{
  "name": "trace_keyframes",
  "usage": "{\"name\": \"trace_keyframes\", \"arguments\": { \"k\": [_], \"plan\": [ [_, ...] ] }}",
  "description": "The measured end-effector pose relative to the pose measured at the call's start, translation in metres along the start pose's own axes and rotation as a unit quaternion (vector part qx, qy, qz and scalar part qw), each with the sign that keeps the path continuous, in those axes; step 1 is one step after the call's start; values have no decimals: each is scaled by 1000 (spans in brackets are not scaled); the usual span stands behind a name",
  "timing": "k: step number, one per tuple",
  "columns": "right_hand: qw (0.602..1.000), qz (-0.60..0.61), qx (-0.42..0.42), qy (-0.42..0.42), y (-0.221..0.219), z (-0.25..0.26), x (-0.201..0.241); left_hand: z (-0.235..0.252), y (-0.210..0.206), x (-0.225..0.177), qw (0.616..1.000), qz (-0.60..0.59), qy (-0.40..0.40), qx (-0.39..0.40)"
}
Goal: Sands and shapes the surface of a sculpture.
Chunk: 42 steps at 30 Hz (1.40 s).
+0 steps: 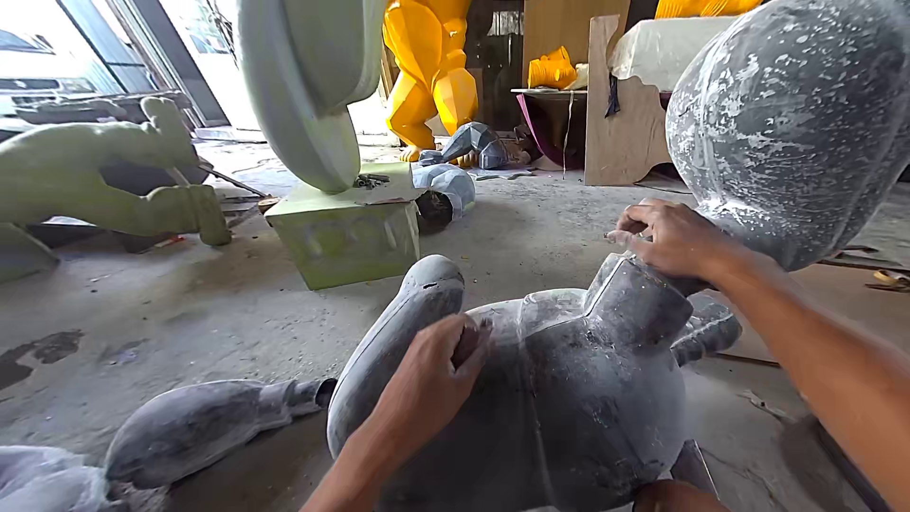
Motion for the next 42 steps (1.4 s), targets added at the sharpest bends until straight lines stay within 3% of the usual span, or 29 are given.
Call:
{"name": "trace_keyframes", "arguments": {
  "k": [4,7,13,15,18,21,25,28,33,37,39,42],
  "plan": [
    [975,-145,138,-94,-5,12,-31,-25,-44,23,994,98,31,46],
    [958,-198,184,-92,-12,15,-25,-41,-58,38,995,96,17,-5],
    [960,-199,166,-103,-17,20,-25,-49,-57,40,995,87,-24,-35],
    [962,-199,154,-104,-17,20,-25,-36,-53,34,993,107,5,-54],
    [961,-195,156,-116,-14,18,-22,-10,-61,23,988,138,62,-19],
    [964,-186,146,-121,-13,17,-22,3,-70,17,986,150,71,-3],
    [967,-179,125,-131,-16,20,-24,-8,-72,21,989,120,18,-81],
    [971,-167,115,-128,-15,19,-27,4,-70,15,983,155,35,-92],
    [972,-175,103,-120,-18,29,-27,29,-77,14,969,231,89,-17],
    [972,-169,97,-129,-19,30,-27,-5,-72,6,963,269,30,-21],
    [973,-168,91,-130,-20,28,-29,1,-71,8,957,286,17,-38],
    [976,-158,87,-122,-20,28,-28,32,-70,15,966,238,98,34]
  ]
}}
Point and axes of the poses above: each hand's wrist, its own z-axis towards the middle knuckle, its own y-axis out of the back of the hand, x = y × z, the point moved 5 cm from there along z, towards the middle knuckle, and after that the axes turned 7 degrees about x, right-handed, at the moved point
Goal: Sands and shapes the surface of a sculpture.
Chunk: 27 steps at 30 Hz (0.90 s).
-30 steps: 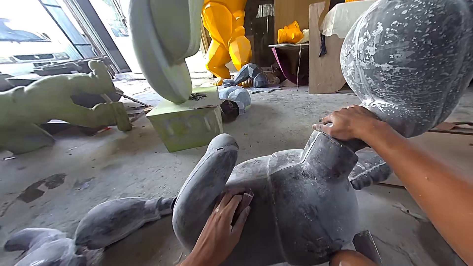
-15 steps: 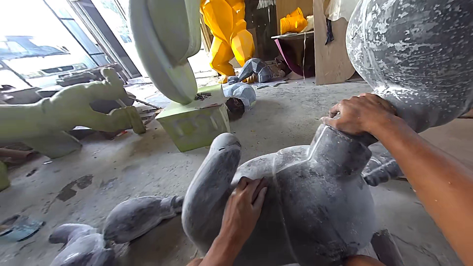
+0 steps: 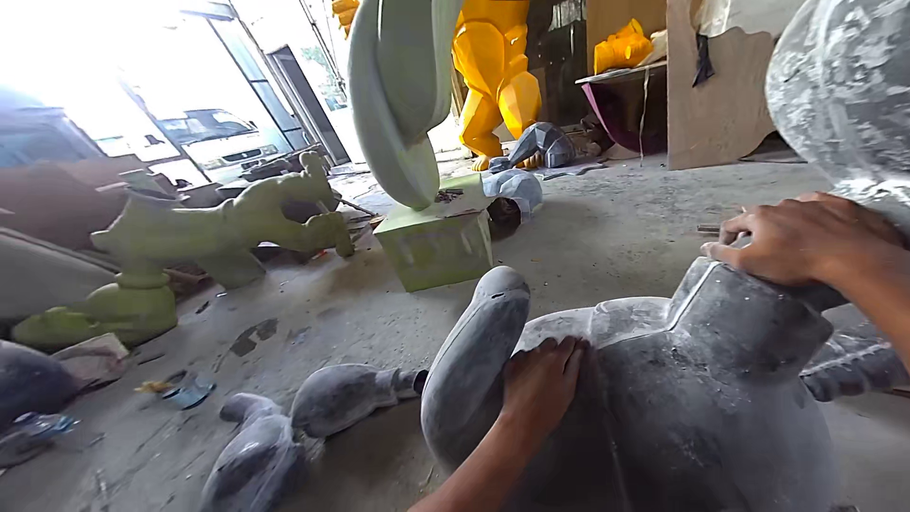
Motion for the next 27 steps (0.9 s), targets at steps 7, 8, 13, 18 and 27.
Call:
{"name": "trace_keyframes", "arguments": {
  "k": [7,8,13,18,27],
  "plan": [
    [1000,-8,-4,-21,-2,3,-5,-40,-3,14,994,-17,-96,-54],
    [1000,-1,-8,-23,-4,2,-6,-32,-1,11,995,-19,-95,-40],
    [1000,2,1,-27,-2,10,-4,5,-3,4,996,-47,-65,43],
    [1000,-1,-12,-28,2,8,1,-37,1,19,990,27,-110,-81],
    [999,14,-29,-1,-14,27,-12,-41,1,21,996,-17,-84,-39]
  ]
}}
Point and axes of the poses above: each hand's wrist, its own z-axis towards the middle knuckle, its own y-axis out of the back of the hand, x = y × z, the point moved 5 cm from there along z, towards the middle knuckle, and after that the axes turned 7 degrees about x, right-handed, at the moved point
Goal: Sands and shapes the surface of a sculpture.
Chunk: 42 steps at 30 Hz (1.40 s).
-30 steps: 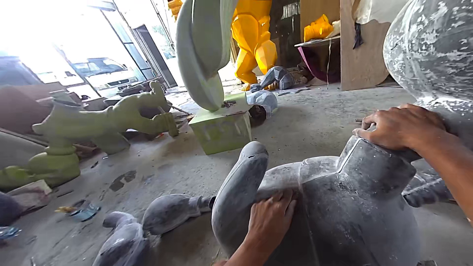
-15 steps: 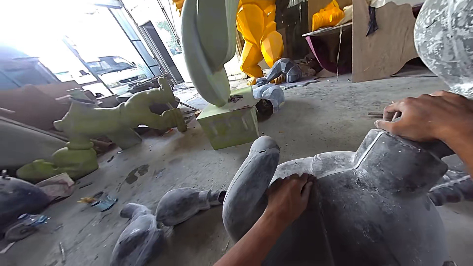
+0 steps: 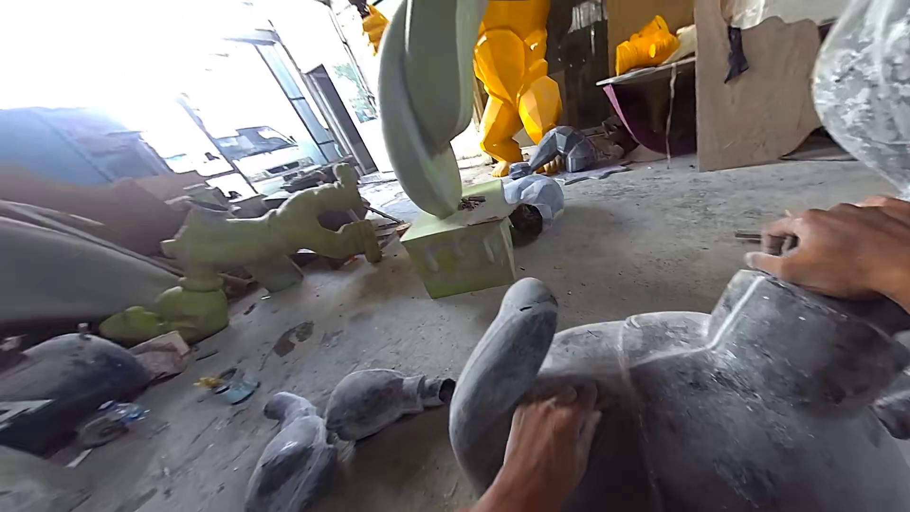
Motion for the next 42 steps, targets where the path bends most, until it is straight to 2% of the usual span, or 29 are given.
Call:
{"name": "trace_keyframes", "arguments": {
  "k": [1,3,6,8,10,12,15,17,19,21,23,24,27,28,31,33,37,38,42],
  "plan": [
    [999,7,-29,11,-17,12,-10,-2,-2,1,1000,-6,3,-7],
    [997,23,-68,25,-47,34,-30,21,-5,-4,998,-22,40,35],
    [998,19,-61,23,-53,52,-36,57,-7,-6,990,-58,78,107],
    [999,21,-37,16,-45,51,-34,40,-4,-2,993,-49,64,90],
    [999,17,-31,7,-43,45,-31,6,-2,2,999,-14,28,27],
    [999,13,-32,-4,-41,37,-30,-3,-7,2,1000,-9,16,-17],
    [999,5,-40,-12,-40,37,-27,41,-7,-7,992,-44,89,75],
    [1000,15,-23,-16,-16,23,-10,65,-5,-9,986,-59,107,110],
    [999,15,20,-37,12,0,6,51,-6,-12,992,-31,88,87],
    [998,6,35,-54,16,-11,13,16,-7,-9,998,17,52,15],
    [998,0,23,-63,15,-13,12,11,-7,-6,998,30,18,-48],
    [998,1,19,-64,13,-13,11,20,-7,-6,999,26,23,-36],
    [998,5,27,-55,16,-8,15,51,-8,-5,994,-12,88,69],
    [998,9,34,-56,18,-7,16,51,-7,-4,993,-11,91,75],
    [998,11,36,-54,16,-8,17,9,-5,-4,999,6,39,-2],
    [998,19,28,-57,18,-7,16,2,-6,-2,999,0,10,-48],
    [998,17,21,-59,18,-8,19,50,-10,0,994,-39,85,61],
    [998,16,20,-58,20,-7,18,52,-10,1,993,-44,85,65],
    [998,24,7,-64,22,-9,18,4,-4,9,999,-28,24,-14]
  ]
}}
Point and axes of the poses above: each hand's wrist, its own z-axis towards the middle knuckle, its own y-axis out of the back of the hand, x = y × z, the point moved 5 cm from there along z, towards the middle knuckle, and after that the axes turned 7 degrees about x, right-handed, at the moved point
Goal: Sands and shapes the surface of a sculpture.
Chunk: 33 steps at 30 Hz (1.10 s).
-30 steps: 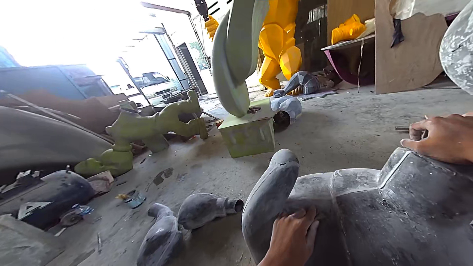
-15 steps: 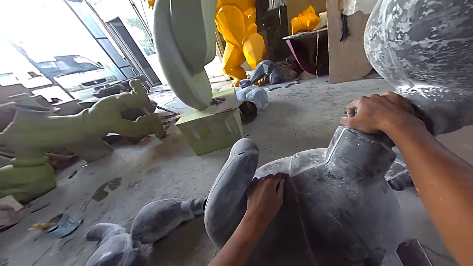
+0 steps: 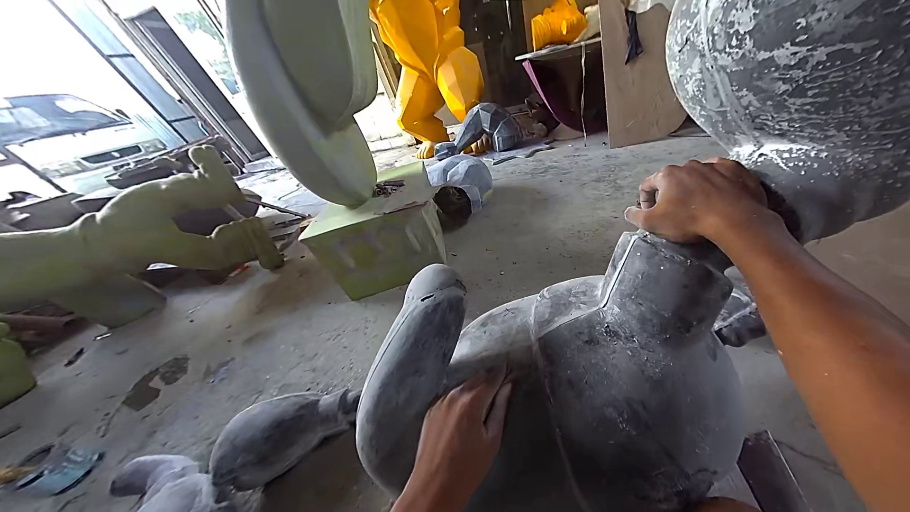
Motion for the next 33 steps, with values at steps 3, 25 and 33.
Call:
{"name": "trace_keyframes", "arguments": {
  "k": [3,25,33],
  "plan": [
    [1000,5,-11,-12,-2,-3,-2,13,2,-1,1000,3,13,22],
    [999,14,-16,-24,-1,-3,-1,25,-1,-14,999,-17,12,34],
    [1000,7,-12,-25,3,2,2,-4,-10,-43,997,4,8,-72]
  ]
}}
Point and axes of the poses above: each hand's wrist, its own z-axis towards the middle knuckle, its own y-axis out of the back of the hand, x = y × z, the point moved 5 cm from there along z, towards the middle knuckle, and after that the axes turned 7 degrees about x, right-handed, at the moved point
